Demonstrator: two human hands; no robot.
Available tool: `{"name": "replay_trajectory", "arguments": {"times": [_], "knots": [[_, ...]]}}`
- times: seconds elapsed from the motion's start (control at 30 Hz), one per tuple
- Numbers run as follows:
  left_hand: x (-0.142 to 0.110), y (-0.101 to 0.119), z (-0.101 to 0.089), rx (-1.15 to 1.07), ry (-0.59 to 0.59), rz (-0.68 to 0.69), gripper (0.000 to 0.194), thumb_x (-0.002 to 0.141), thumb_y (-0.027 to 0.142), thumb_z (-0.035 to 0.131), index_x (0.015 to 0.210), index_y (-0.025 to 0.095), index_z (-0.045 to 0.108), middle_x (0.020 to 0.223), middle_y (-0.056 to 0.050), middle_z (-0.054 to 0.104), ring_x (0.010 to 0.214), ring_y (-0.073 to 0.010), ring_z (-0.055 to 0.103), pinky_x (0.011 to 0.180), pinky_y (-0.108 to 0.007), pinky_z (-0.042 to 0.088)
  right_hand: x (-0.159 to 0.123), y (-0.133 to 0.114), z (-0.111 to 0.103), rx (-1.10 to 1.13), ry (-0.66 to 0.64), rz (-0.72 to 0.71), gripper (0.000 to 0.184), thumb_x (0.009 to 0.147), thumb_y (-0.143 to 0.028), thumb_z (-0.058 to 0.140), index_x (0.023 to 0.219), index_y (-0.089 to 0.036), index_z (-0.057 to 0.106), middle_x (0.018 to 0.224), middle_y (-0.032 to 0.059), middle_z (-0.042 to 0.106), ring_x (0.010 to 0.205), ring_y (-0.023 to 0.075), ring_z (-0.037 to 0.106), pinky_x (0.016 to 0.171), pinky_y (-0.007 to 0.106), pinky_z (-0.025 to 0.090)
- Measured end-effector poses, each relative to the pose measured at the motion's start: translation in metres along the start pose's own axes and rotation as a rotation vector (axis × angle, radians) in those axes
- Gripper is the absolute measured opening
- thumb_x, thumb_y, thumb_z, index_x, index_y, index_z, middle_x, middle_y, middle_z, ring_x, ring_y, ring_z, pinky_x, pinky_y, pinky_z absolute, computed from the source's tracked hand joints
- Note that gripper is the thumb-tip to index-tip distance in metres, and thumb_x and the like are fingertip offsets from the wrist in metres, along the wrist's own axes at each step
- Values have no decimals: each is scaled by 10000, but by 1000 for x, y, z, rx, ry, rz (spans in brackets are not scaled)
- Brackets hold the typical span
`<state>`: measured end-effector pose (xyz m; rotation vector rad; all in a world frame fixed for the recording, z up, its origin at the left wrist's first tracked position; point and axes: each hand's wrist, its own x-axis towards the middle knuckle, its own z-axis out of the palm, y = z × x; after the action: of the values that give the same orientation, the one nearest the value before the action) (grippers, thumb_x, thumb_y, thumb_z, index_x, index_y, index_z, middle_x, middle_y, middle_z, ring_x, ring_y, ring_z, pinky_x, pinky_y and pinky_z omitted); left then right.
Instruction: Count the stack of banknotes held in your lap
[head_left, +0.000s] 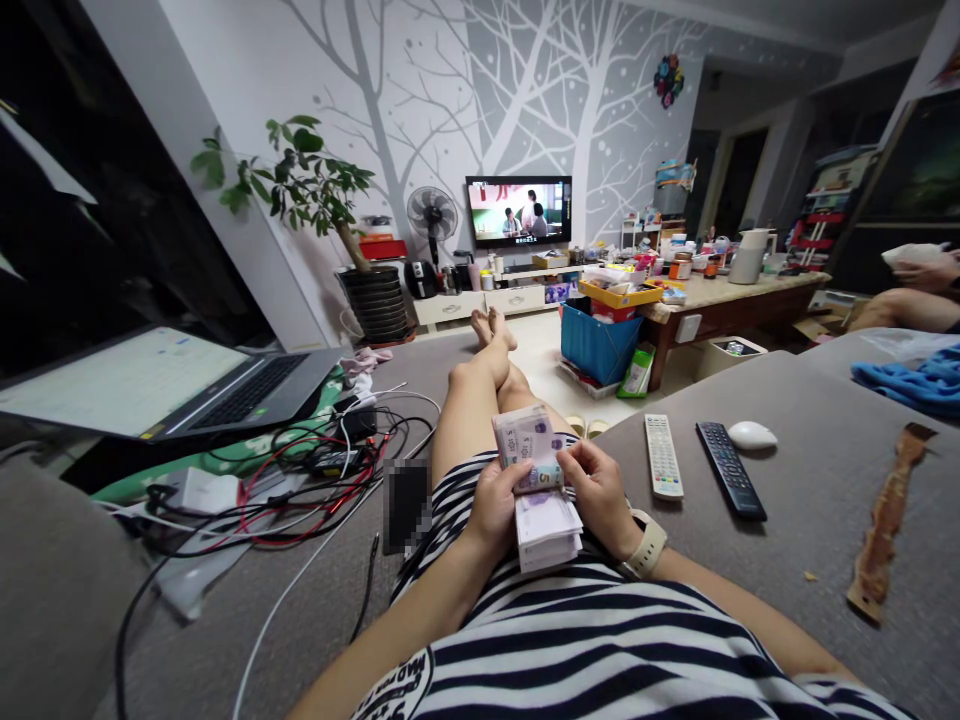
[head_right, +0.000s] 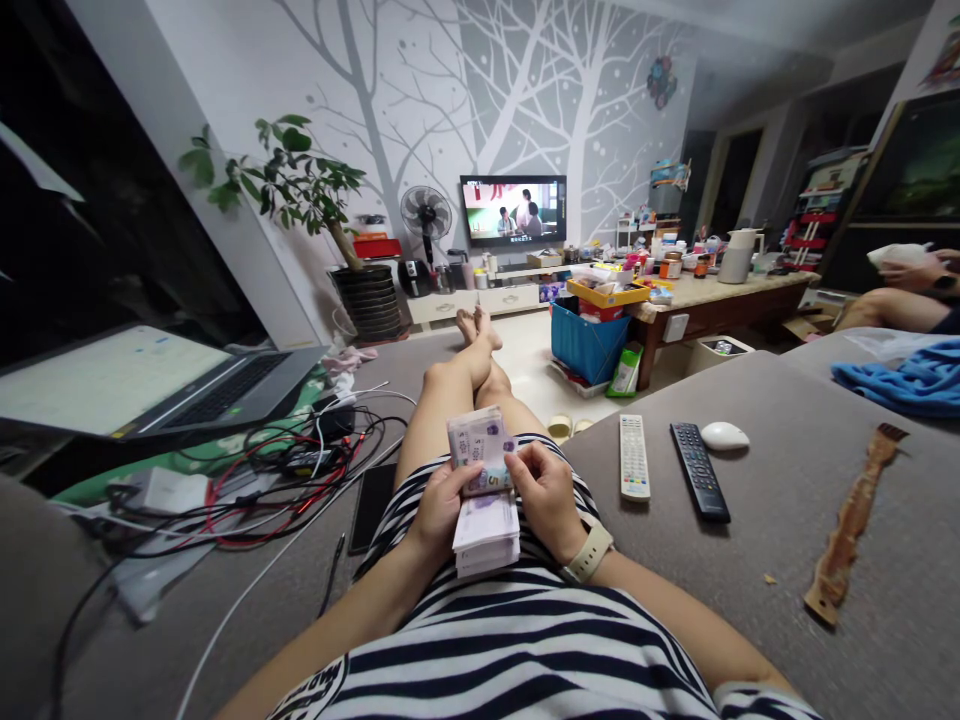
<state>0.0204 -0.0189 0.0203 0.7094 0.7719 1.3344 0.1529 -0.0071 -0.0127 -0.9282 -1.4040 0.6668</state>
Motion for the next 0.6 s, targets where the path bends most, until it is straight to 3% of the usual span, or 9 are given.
{"name": "replay_trajectory", "arguments": {"times": [0.27, 0.47, 0.6], "knots": [[4, -5, -6, 44, -11, 16, 322, 577, 171, 729, 889, 131, 662, 802, -50, 734, 690, -187, 677, 727, -313, 522, 1, 3, 1, -35, 19, 1, 337, 874, -404, 539, 625, -191, 460, 570, -48, 406, 550, 110, 364, 535, 240, 301], [4, -4, -2, 15, 29, 25, 173, 739, 275, 623, 808, 125, 676, 750, -73, 735, 729, -233, 694, 748, -357, 535, -1, 2, 1, -7, 20, -17, 328, 881, -392, 529, 633, -190, 456, 578, -47, 402, 559, 110, 369, 545, 238, 303], [5, -5, -2, 18, 77, 54, 182, 743, 294, 606, 800, 132, 666, 754, -77, 738, 771, -248, 700, 766, -385, 544, -3, 0, 0, -2, 14, -59, 329, 890, -373, 517, 625, -190, 450, 577, -46, 394, 561, 112, 364, 552, 243, 295]]}}
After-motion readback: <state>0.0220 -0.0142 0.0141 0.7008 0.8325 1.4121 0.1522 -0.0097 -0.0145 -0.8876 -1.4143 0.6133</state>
